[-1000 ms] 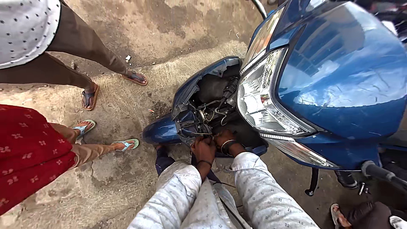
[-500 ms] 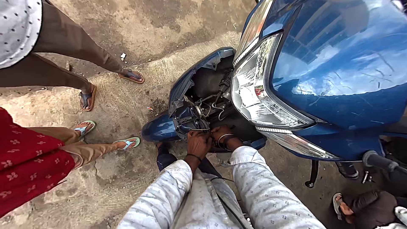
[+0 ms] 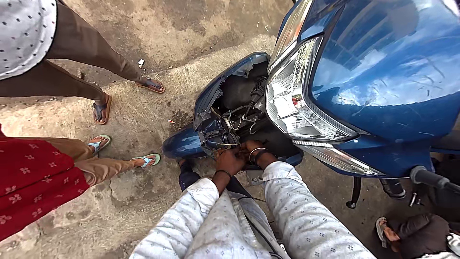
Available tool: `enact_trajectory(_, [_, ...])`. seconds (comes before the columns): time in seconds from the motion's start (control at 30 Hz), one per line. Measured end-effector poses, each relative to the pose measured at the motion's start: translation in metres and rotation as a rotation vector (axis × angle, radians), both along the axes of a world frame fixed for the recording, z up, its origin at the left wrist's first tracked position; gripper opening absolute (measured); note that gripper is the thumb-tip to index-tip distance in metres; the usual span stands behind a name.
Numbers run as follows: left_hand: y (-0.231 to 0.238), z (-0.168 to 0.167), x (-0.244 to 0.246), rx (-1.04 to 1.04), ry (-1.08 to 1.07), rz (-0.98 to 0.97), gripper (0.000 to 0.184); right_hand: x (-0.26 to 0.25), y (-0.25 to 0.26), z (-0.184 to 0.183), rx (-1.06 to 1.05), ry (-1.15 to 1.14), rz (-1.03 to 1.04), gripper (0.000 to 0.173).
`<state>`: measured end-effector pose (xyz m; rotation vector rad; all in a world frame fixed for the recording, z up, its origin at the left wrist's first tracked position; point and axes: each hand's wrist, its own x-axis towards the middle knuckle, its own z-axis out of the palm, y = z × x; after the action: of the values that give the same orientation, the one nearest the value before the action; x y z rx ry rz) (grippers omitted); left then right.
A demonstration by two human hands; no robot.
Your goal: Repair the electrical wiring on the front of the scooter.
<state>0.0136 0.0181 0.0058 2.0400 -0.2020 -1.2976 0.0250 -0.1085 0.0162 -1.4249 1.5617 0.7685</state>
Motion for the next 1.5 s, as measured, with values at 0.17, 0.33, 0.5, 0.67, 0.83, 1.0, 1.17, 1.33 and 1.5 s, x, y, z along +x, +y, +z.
enact_trajectory(0.17, [-0.009, 0.0, -0.012, 0.054, -0.074, 0.03, 0.046, -0.004, -0.001, -0.003, -0.065, -0.005, 0.059, 0.021])
enact_trajectory(0.33, [-0.01, -0.003, -0.014, 0.042, -0.098, 0.048, 0.038, -0.011, 0.001, -0.004, -0.04, 0.046, 0.318, 0.016])
enact_trajectory(0.5, [-0.011, -0.003, -0.016, 0.025, -0.075, 0.219, 0.034, -0.009, 0.001, 0.002, -0.063, 0.104, 0.489, 0.029])
enact_trajectory(0.67, [-0.023, 0.004, -0.013, 0.12, -0.05, 0.365, 0.023, -0.01, -0.005, -0.009, -0.076, 0.022, 0.282, 0.021])
enact_trajectory(0.83, [-0.024, 0.013, -0.018, 0.178, -0.119, 0.186, 0.032, -0.01, -0.004, -0.007, -0.091, 0.004, 0.225, 0.024])
enact_trajectory(1.0, [-0.033, 0.017, -0.012, 0.309, -0.079, 0.066, 0.037, -0.007, -0.004, 0.003, -0.126, 0.012, 0.461, 0.022])
enact_trajectory(1.17, [-0.035, 0.014, -0.017, 0.298, -0.096, 0.121, 0.03, -0.005, -0.002, 0.008, -0.211, -0.008, 0.587, 0.021])
enact_trajectory(1.33, [-0.033, 0.011, -0.022, 0.291, -0.149, 0.137, 0.028, -0.004, 0.005, 0.012, -0.274, -0.013, 0.734, 0.028])
enact_trajectory(1.5, [-0.028, 0.004, -0.027, 0.195, -0.182, 0.159, 0.032, -0.009, 0.002, 0.008, -0.257, -0.02, 0.604, 0.031])
